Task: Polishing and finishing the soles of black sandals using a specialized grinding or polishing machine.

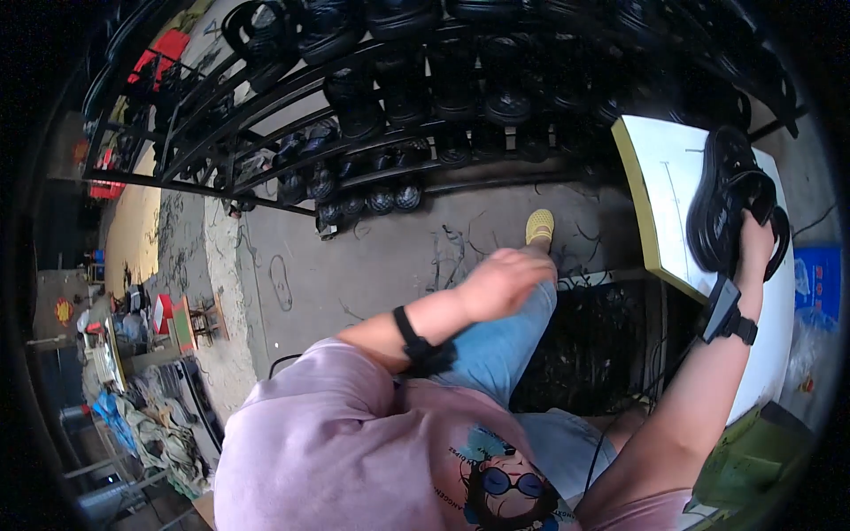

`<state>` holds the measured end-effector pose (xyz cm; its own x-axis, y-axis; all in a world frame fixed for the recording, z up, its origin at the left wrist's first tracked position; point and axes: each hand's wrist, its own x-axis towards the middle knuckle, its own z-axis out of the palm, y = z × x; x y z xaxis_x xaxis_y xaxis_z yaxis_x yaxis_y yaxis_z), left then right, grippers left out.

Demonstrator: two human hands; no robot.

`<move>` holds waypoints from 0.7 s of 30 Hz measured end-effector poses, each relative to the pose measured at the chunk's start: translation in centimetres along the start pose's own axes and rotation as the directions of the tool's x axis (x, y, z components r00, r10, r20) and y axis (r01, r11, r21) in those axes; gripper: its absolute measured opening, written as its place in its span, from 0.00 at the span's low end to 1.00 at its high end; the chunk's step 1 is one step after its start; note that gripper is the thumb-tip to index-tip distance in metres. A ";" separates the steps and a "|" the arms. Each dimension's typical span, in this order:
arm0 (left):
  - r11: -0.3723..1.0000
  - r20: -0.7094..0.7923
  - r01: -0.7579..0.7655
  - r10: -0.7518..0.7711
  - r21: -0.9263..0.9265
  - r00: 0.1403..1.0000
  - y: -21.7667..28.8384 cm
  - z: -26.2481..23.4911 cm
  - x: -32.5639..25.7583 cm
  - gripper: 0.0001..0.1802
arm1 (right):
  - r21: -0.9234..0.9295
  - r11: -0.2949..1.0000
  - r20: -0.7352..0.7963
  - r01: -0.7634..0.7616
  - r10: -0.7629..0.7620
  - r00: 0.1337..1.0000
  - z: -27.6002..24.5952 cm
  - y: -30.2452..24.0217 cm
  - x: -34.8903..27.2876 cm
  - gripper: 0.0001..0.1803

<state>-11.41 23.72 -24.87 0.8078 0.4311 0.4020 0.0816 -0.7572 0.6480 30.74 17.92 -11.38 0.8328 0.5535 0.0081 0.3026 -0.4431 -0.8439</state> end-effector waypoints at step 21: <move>-0.011 -0.579 0.979 -0.805 -0.203 -0.129 -40.1 -26.3 -28.3 0.35 | -0.636 0.765 0.183 0.107 0.014 0.983 19.0 18.4 -21.5 0.12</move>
<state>-52.88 54.80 -45.24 -0.5079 0.8380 -0.1995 0.6713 0.5302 0.5179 9.58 11.28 -37.29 0.7382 0.6668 -0.1018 0.6154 -0.7276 -0.3033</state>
